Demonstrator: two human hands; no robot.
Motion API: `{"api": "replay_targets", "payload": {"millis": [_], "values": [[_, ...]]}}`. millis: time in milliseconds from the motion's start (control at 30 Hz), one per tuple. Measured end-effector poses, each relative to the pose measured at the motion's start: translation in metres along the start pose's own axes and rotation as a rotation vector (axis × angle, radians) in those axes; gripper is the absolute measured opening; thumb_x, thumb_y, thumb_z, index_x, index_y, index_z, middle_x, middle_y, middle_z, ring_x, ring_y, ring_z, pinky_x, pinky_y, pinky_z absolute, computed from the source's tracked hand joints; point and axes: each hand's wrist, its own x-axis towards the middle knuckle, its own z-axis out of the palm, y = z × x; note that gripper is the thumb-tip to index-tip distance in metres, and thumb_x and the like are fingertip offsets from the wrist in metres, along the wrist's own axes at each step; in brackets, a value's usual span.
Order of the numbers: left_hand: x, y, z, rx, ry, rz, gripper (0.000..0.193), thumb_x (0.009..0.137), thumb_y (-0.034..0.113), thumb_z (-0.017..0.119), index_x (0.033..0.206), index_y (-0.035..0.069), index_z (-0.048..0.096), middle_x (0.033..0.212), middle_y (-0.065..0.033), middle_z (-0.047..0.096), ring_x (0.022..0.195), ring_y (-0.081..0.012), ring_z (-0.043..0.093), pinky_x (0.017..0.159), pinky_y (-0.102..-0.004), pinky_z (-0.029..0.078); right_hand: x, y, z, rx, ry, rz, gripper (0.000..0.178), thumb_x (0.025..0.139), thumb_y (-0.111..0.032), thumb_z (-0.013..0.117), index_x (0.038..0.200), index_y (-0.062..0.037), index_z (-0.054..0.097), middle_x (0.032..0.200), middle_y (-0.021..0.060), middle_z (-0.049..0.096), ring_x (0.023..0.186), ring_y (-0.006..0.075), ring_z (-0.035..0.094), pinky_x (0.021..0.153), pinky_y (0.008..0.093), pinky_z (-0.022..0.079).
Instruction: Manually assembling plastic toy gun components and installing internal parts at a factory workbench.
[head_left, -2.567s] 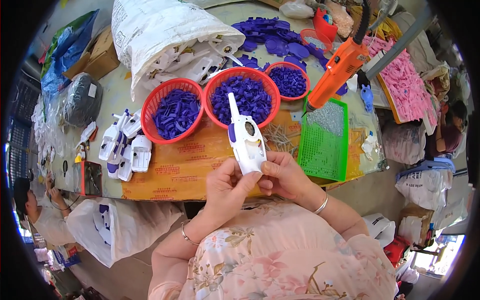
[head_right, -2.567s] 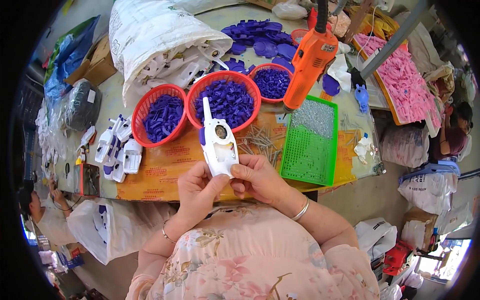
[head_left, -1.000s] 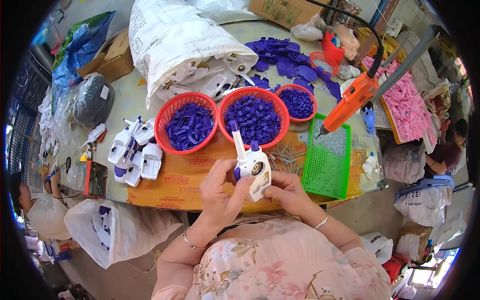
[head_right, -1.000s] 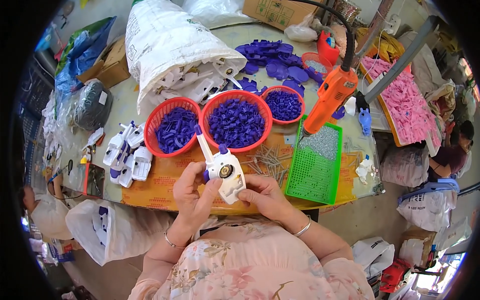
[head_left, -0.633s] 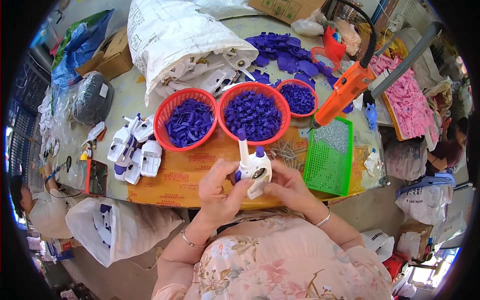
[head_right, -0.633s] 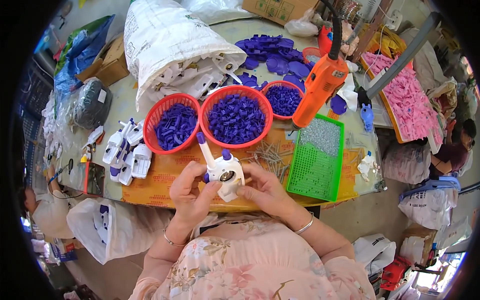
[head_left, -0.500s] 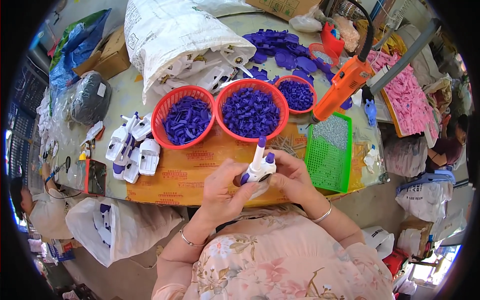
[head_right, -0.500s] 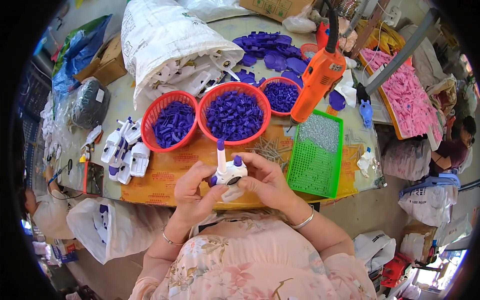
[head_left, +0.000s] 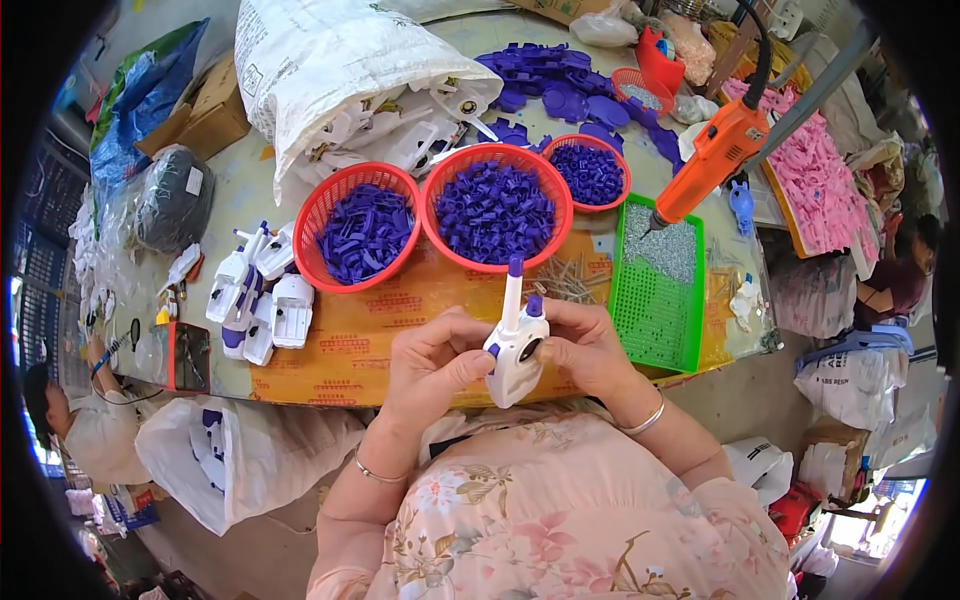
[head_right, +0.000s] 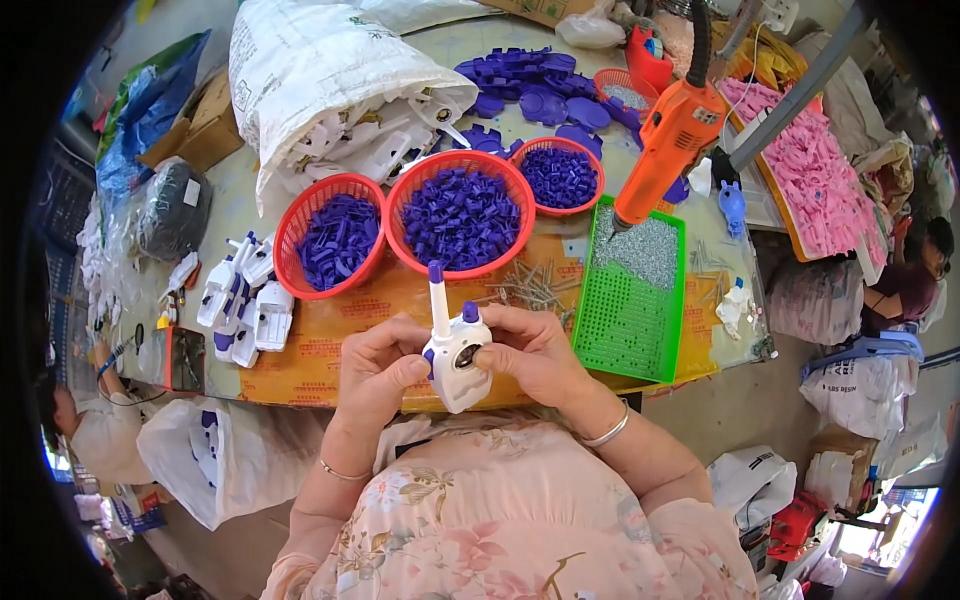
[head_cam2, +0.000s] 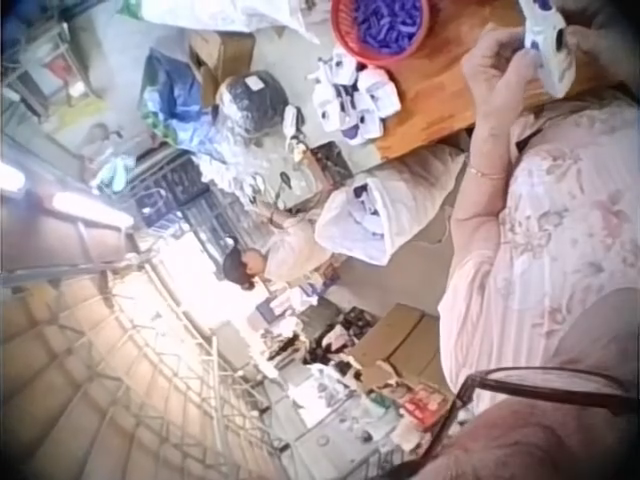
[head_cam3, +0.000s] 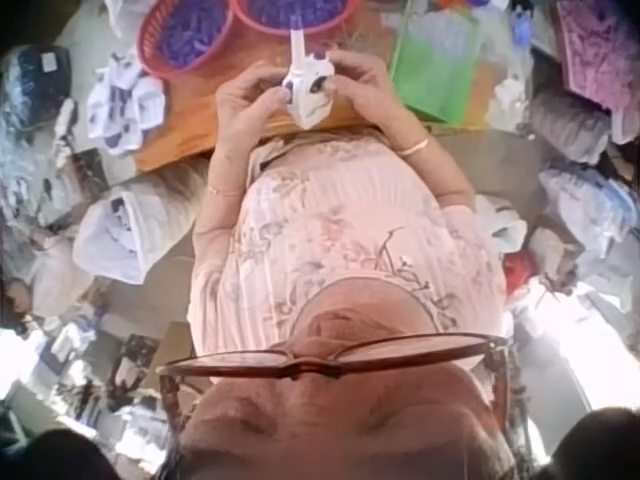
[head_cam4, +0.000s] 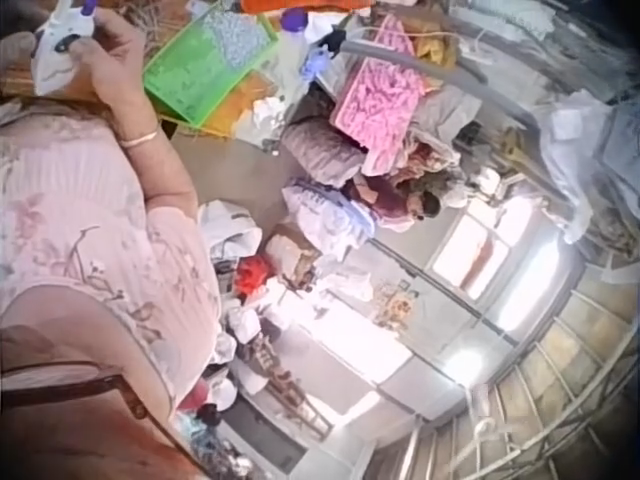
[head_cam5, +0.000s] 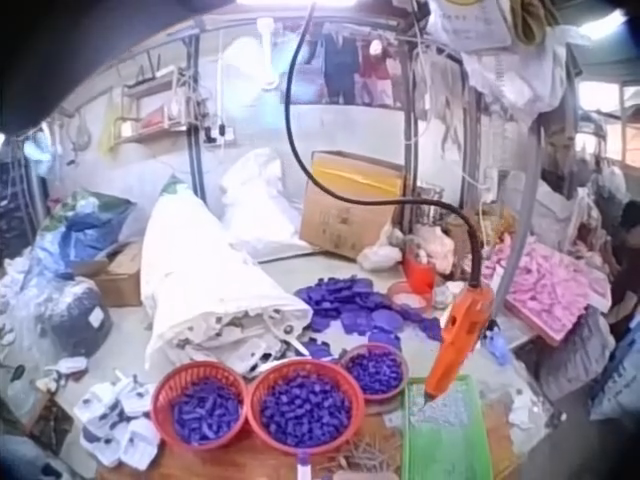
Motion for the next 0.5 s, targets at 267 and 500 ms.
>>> {"api": "replay_targets", "payload": {"millis": [267,500], "values": [[-0.001,-0.01,-0.008,0.009,-0.022,-0.047,0.025,0.079,0.01,0.068,0.097,-0.006,0.064,0.086,-0.0054,0.057,0.08,-0.0127,0.056,0.07,-0.0245,0.045,-0.002,-0.002,0.005,-0.012,0.055,0.056,0.034,0.078,0.002,0.066,0.112,-0.0007,0.06,0.101,0.0018,0.063,0.092,0.0102,0.058,0.083,0.0266,0.048],[0.009,0.007,0.017,0.165,0.169,0.016,0.022,0.083,0.01,0.057,0.098,-0.005,0.063,0.085,-0.0018,0.06,0.076,-0.0079,0.053,0.069,-0.022,0.042,0.003,-0.009,0.004,-0.544,0.004,-0.061,0.036,0.08,-0.011,0.069,0.113,-0.0016,0.059,0.097,0.0071,0.062,0.088,0.0144,0.059,0.078,0.029,0.047]]}}
